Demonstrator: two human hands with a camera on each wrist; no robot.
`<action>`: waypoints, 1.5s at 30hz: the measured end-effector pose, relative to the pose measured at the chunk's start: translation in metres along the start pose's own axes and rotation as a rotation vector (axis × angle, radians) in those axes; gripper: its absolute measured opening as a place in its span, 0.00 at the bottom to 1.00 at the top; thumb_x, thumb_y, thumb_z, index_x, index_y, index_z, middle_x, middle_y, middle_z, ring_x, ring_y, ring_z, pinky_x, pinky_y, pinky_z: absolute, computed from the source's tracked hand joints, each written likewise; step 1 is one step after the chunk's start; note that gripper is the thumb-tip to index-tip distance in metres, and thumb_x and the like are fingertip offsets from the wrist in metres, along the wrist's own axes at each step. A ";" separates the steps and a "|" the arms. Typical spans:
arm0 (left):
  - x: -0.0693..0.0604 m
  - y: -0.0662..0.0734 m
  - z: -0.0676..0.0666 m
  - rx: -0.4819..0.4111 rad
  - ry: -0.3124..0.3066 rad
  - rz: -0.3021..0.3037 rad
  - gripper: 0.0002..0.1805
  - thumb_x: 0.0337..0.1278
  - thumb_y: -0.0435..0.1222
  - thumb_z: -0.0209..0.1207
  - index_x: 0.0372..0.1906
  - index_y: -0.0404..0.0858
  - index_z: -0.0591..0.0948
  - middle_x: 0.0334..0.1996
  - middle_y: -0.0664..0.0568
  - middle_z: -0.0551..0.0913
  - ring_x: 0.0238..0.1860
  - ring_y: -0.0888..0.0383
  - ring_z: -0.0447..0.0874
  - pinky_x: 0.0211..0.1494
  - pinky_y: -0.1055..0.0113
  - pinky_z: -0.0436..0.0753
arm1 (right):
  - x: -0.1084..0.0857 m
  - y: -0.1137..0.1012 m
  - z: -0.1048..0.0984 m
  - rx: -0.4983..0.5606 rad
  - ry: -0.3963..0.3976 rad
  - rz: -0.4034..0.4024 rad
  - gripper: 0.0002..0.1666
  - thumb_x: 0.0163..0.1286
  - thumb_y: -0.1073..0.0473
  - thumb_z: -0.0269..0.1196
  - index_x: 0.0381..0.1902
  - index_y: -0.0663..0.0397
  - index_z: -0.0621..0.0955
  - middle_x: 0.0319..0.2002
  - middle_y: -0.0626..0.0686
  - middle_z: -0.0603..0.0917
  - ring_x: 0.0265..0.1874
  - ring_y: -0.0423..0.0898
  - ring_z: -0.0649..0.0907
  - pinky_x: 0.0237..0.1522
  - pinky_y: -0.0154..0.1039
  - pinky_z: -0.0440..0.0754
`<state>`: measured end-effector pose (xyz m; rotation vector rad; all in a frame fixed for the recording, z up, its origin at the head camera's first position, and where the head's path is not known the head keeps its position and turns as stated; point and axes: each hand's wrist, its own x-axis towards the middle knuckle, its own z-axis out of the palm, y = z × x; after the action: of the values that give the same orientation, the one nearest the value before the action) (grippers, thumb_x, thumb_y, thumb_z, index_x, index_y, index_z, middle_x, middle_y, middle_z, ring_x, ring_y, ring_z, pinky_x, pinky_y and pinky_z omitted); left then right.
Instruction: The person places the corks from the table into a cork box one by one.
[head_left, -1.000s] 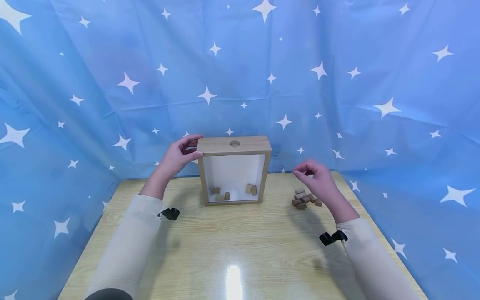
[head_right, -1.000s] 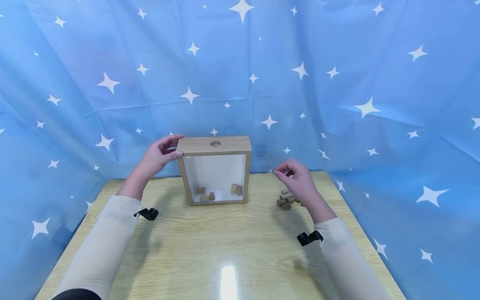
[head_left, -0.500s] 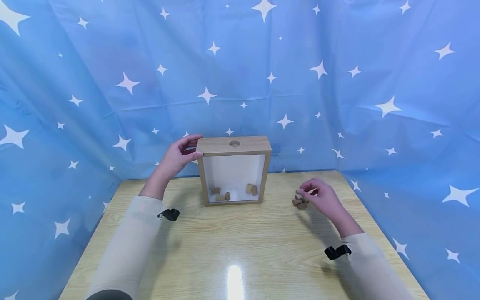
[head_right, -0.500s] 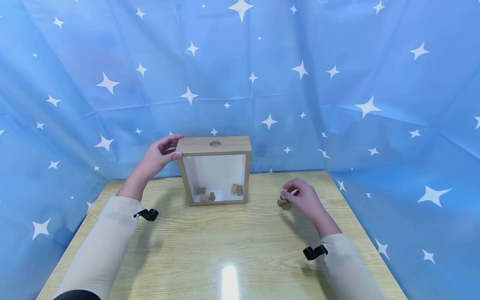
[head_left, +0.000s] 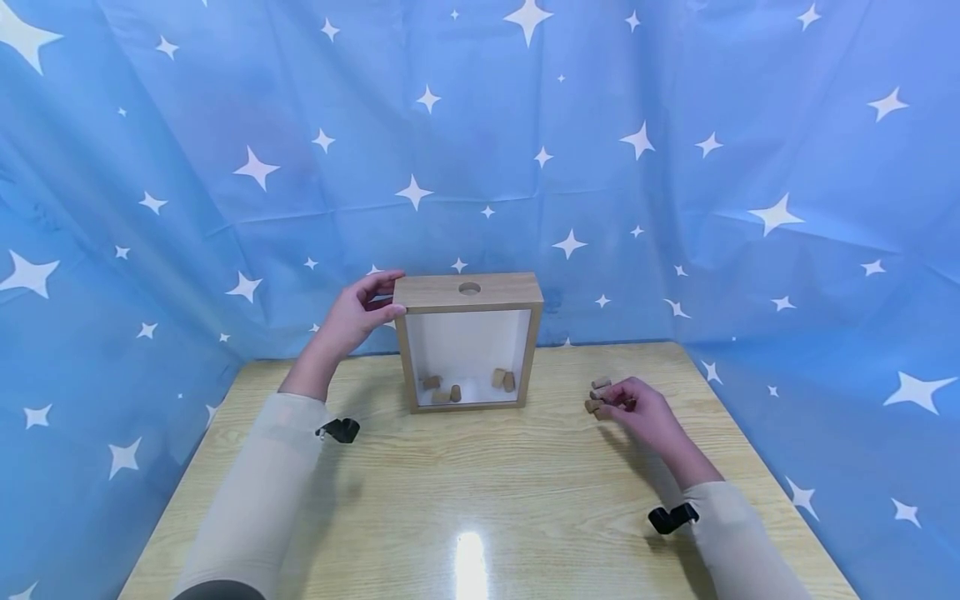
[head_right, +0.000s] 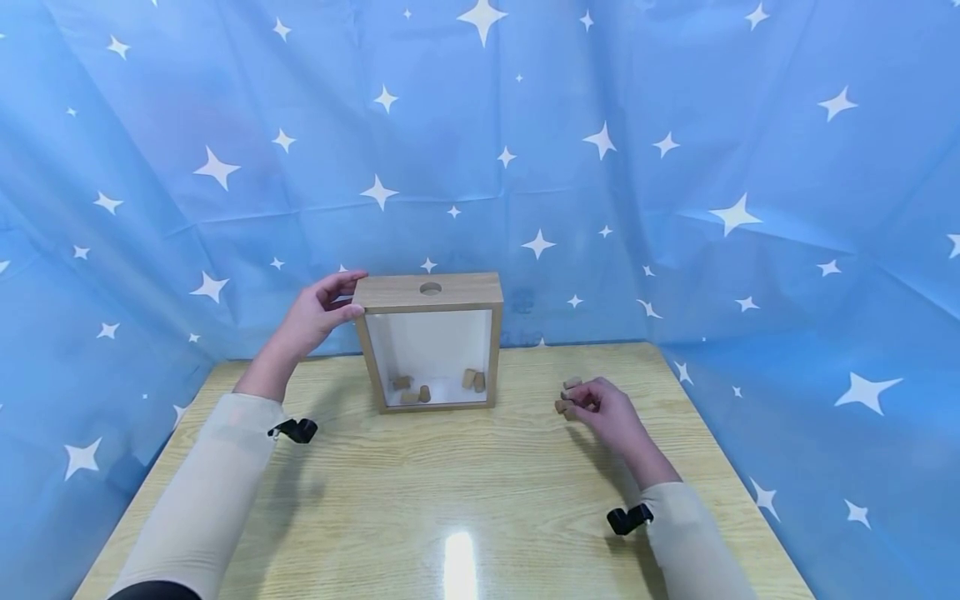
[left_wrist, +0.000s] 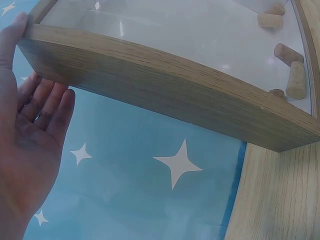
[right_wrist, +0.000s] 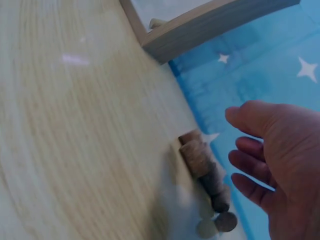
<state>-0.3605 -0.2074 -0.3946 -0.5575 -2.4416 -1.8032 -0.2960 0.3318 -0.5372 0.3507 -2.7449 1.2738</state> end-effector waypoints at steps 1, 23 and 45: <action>-0.001 0.001 0.000 0.000 0.001 -0.002 0.37 0.73 0.45 0.74 0.82 0.46 0.75 0.72 0.43 0.77 0.75 0.42 0.76 0.79 0.44 0.77 | 0.000 0.002 0.001 -0.006 -0.003 0.003 0.12 0.73 0.66 0.76 0.50 0.63 0.87 0.47 0.58 0.86 0.43 0.51 0.84 0.43 0.35 0.85; 0.000 -0.002 0.001 0.006 0.001 -0.002 0.37 0.74 0.45 0.74 0.82 0.48 0.76 0.72 0.43 0.77 0.75 0.42 0.75 0.78 0.42 0.76 | -0.005 0.015 0.014 -0.146 -0.026 -0.103 0.11 0.73 0.71 0.74 0.51 0.63 0.89 0.49 0.57 0.84 0.47 0.54 0.87 0.50 0.51 0.89; 0.002 -0.003 0.000 0.001 -0.004 0.006 0.38 0.74 0.46 0.74 0.82 0.45 0.74 0.72 0.43 0.77 0.75 0.42 0.76 0.78 0.43 0.77 | -0.004 0.021 0.017 -0.228 -0.049 -0.152 0.10 0.69 0.72 0.73 0.39 0.52 0.85 0.44 0.53 0.78 0.41 0.49 0.75 0.41 0.43 0.75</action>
<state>-0.3629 -0.2081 -0.3965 -0.5682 -2.4409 -1.8005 -0.2973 0.3322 -0.5642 0.5625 -2.8016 0.9177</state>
